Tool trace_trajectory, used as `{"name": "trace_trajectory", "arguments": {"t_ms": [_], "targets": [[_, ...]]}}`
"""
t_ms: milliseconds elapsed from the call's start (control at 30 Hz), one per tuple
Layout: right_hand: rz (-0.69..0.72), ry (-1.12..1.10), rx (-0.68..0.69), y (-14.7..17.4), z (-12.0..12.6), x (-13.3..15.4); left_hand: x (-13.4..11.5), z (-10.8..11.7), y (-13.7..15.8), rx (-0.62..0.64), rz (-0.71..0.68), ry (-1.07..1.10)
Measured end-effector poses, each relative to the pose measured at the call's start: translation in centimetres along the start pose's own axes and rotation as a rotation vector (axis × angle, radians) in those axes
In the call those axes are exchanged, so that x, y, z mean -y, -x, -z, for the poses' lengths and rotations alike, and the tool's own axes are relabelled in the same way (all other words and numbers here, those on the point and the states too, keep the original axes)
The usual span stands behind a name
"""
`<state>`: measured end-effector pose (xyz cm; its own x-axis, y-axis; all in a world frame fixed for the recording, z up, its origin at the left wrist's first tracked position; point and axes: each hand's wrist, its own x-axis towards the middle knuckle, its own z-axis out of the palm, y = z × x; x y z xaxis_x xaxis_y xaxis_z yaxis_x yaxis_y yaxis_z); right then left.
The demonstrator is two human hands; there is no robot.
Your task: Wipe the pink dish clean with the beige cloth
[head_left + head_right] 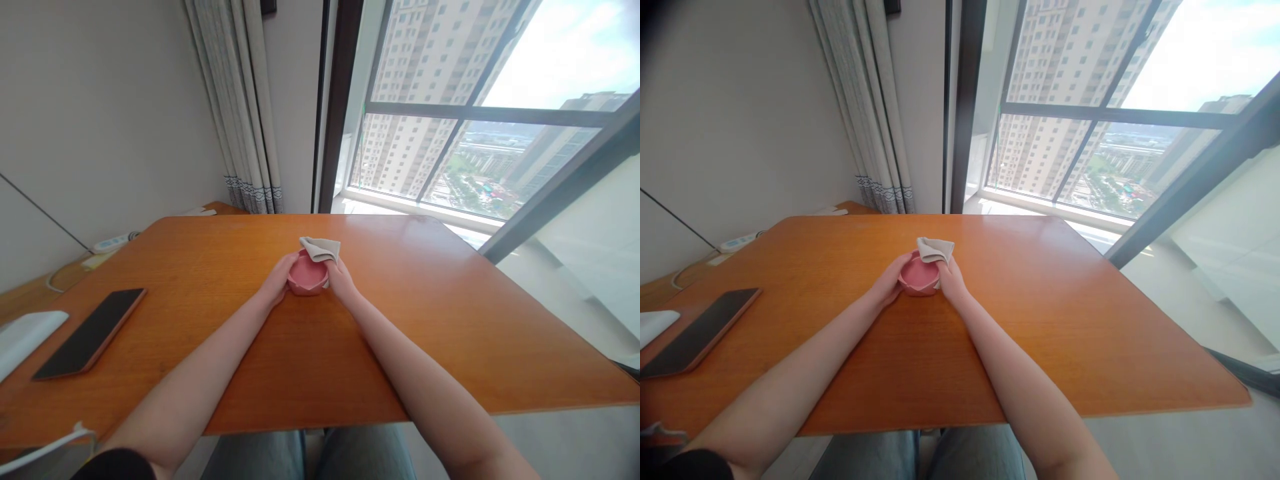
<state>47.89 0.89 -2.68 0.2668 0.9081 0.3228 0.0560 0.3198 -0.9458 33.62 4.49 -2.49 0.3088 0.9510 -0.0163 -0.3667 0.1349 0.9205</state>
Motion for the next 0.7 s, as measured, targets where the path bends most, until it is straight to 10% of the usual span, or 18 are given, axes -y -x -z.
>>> {"name": "trace_trajectory", "arguments": {"t_ms": [267,500,700], "targets": [[-0.027,0.040,-0.052,0.2,-0.7,-1.6,0.7,-0.7,0.5,-0.266,-0.128,0.025],[0.040,0.081,0.051,-0.6,1.0,-0.8,0.1,-0.1,0.4,-0.099,0.145,-0.114],[-0.039,0.088,0.033,0.0,0.2,-1.6,0.3,-0.5,0.2,-0.150,-0.030,0.011]]}}
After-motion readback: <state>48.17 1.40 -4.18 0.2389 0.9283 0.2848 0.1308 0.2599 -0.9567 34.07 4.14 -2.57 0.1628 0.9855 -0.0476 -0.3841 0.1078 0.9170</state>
